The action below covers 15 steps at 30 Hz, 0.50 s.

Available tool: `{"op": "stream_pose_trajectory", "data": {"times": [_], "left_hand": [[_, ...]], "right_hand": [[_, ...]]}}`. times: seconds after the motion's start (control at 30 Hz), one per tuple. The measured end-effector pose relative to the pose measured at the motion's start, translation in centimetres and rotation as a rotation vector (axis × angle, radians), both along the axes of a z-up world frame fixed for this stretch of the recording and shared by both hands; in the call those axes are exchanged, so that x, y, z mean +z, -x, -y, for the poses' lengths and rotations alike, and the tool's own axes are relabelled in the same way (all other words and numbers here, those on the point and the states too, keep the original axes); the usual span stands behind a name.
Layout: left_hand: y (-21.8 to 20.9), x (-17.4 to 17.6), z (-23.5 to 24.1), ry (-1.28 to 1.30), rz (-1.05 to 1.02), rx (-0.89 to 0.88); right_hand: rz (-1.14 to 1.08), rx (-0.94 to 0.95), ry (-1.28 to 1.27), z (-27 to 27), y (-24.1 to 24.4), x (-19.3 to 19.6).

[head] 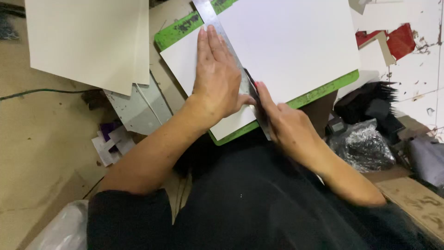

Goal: Cutting sheets of paper using a utility knife and a metal ruler on a cutting mat

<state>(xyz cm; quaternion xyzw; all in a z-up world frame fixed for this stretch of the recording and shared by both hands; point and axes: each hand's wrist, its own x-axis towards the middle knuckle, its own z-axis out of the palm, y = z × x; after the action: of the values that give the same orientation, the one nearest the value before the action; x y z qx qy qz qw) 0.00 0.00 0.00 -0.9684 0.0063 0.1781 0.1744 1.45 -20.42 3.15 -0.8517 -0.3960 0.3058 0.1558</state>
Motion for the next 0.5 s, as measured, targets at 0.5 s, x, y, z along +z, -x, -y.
{"op": "stream_pose_trajectory", "data": {"times": [0.5], "left_hand": [[-0.6,1.0,-0.2,0.030,-0.127,0.047]], "right_hand": [[-0.008,0.083,0.396,9.8,5.6,0.4]]}}
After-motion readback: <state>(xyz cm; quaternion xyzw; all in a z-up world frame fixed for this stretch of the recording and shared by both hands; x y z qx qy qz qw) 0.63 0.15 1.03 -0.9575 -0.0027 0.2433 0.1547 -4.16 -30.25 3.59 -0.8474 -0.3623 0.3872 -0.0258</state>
